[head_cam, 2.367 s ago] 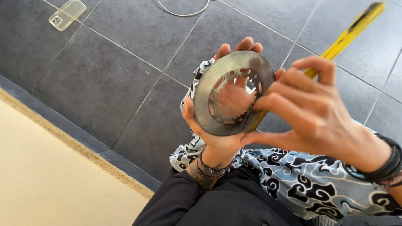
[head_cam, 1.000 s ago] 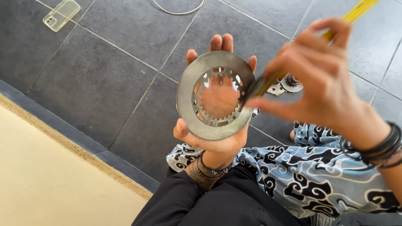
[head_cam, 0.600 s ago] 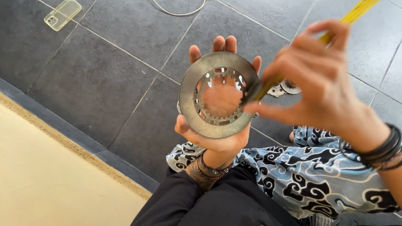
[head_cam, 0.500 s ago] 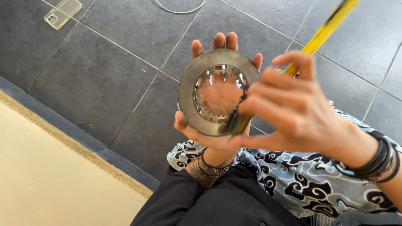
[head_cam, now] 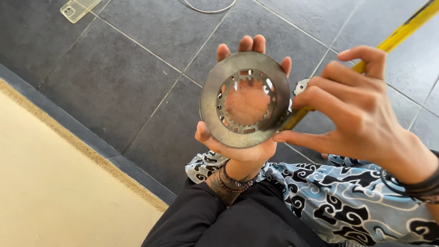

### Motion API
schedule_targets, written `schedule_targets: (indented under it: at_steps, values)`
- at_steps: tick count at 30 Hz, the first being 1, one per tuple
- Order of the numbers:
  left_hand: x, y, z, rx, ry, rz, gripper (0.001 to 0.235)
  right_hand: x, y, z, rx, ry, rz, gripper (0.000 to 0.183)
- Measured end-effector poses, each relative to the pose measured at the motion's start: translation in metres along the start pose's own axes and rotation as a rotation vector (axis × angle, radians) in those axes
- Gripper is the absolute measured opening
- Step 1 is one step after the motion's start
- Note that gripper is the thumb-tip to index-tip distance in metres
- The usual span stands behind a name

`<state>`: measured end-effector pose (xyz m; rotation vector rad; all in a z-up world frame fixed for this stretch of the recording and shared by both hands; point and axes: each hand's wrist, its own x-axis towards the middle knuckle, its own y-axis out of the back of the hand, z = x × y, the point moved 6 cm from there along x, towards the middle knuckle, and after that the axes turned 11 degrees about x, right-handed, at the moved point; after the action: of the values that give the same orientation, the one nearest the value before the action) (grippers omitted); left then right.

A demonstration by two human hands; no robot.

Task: The person sits on the floor and scrubs a circular metal part with a yellow-handled brush. They rotate the part to clean different areas, including the inner teeth and outer rim, and briefly inspect it before continuing to scrub.

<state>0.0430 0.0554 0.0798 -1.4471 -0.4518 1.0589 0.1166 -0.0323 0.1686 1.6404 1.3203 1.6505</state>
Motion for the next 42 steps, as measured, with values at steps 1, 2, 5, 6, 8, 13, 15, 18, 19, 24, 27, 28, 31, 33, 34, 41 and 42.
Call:
schedule_targets:
  at_steps: [1, 2, 5, 6, 8, 13, 15, 18, 19, 24, 27, 28, 31, 33, 34, 41, 42]
  values:
    - [0.003, 0.005, -0.005, 0.0, -0.071, -0.308, 0.108, 0.001, 0.004, 0.001, 0.014, -0.002, -0.008, 0.051]
    - [0.001, 0.012, -0.011, 0.001, -0.141, -0.617, 0.097, 0.002, 0.008, 0.003, 0.029, -0.004, -0.016, 0.052]
    - [0.0, 0.014, -0.013, -0.005, -0.07, -0.565, 0.106, -0.001, 0.019, 0.015, 0.149, -0.143, 0.041, 0.058]
    - [-0.001, 0.014, -0.014, -0.006, -0.07, -0.561, 0.106, -0.002, 0.014, 0.016, 0.151, -0.143, 0.038, 0.058]
    - [0.0, 0.013, -0.013, -0.072, -0.106, -0.531, 0.105, 0.0, 0.004, 0.023, 0.082, -0.184, 0.035, 0.053]
    - [-0.003, -0.027, 0.009, -0.058, -0.037, -0.166, 0.114, 0.008, -0.013, -0.009, 0.109, -0.038, -0.035, 0.053]
    - [-0.008, -0.033, 0.009, -0.075, 0.135, 0.124, 0.132, 0.008, -0.016, -0.014, 0.056, 0.034, -0.071, 0.057]
    - [0.0, -0.005, -0.006, -0.044, 0.1, 0.037, 0.132, 0.003, -0.013, 0.006, 0.006, 0.029, 0.006, 0.051]
    - [0.005, 0.005, -0.009, -0.058, -0.033, -0.232, 0.117, 0.003, -0.01, 0.016, 0.001, -0.019, 0.044, 0.055]
    - [0.002, -0.007, 0.002, -0.078, -0.154, -0.466, 0.104, 0.01, -0.014, 0.012, 0.053, -0.059, 0.066, 0.052]
    - [-0.004, -0.019, 0.006, -0.099, 0.128, -0.038, 0.123, 0.01, -0.019, -0.002, -0.015, 0.043, 0.007, 0.055]
    - [-0.002, -0.017, 0.005, -0.101, 0.125, -0.075, 0.12, 0.011, -0.018, 0.001, -0.013, 0.038, 0.001, 0.054]
    - [0.007, 0.005, -0.006, -0.074, 0.015, -0.275, 0.11, 0.007, -0.011, 0.018, -0.026, -0.025, 0.004, 0.055]
    - [0.006, 0.004, -0.005, -0.039, -0.09, -0.442, 0.104, 0.005, -0.009, 0.025, -0.042, -0.082, 0.018, 0.055]
    - [0.006, 0.002, -0.005, -0.049, -0.04, -0.347, 0.109, 0.005, -0.01, 0.024, -0.021, -0.092, 0.021, 0.056]
    - [0.002, -0.006, 0.0, -0.08, 0.054, -0.207, 0.111, 0.01, -0.016, 0.008, 0.02, -0.052, -0.014, 0.052]
    - [0.004, -0.003, -0.002, -0.079, 0.053, -0.208, 0.111, 0.01, -0.016, 0.011, 0.021, -0.051, -0.012, 0.052]
